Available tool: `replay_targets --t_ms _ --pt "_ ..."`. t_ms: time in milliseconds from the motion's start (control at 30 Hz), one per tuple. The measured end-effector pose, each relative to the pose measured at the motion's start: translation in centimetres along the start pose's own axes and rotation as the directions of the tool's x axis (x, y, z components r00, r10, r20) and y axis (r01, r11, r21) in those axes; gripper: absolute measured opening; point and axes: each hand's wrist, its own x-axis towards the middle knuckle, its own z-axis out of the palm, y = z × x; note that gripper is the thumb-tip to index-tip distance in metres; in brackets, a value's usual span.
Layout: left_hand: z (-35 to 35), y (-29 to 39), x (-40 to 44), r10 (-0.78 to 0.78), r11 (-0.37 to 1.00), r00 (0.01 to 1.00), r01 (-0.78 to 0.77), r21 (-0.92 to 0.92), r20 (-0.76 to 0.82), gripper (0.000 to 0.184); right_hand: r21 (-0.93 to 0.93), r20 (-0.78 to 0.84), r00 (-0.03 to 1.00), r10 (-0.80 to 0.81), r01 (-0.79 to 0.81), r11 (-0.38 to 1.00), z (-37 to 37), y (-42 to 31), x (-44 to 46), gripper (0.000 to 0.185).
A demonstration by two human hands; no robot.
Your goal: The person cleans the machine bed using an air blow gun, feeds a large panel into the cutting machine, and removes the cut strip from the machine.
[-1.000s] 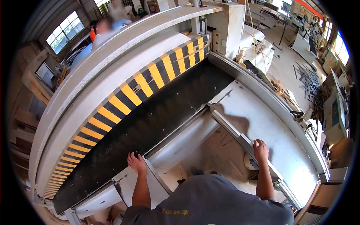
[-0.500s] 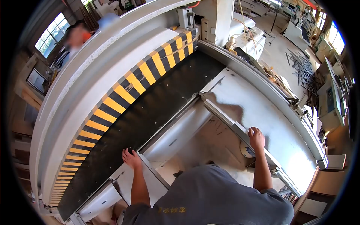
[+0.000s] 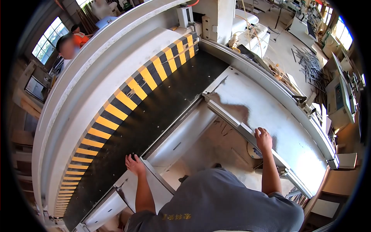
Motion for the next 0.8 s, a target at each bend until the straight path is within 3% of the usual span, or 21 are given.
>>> replay_targets --t_ms 233,333,433,633,800 --pt "-0.2 0.5 -0.1 -0.053 0.998 0.998 0.052 -0.026 -0.022 0.063 0.004 -0.007 1.0 0.0 0.0 1.0 0.2 0.0 0.0 0.05" --pt "-0.7 1.0 -0.2 -0.057 0.997 0.998 0.056 -0.052 -0.029 0.062 -0.001 -0.006 1.0 0.006 -0.006 1.0 0.2 0.0 0.0 0.05" --pt "-0.6 0.5 0.0 -0.039 0.999 0.997 0.037 0.023 0.072 0.055 0.0 -0.005 1.0 0.005 -0.005 1.0 0.0 -0.1 0.0 0.05" --pt "-0.2 0.3 -0.3 0.042 0.998 0.999 -0.039 0.056 -0.036 0.048 -0.016 -0.01 1.0 0.0 0.0 1.0 -0.1 -0.2 0.0 0.05" --pt "0.2 0.0 0.1 0.012 0.995 0.998 -0.018 0.101 0.057 0.049 0.001 -0.011 1.0 -0.001 0.001 1.0 -0.2 -0.3 -0.3 0.05"
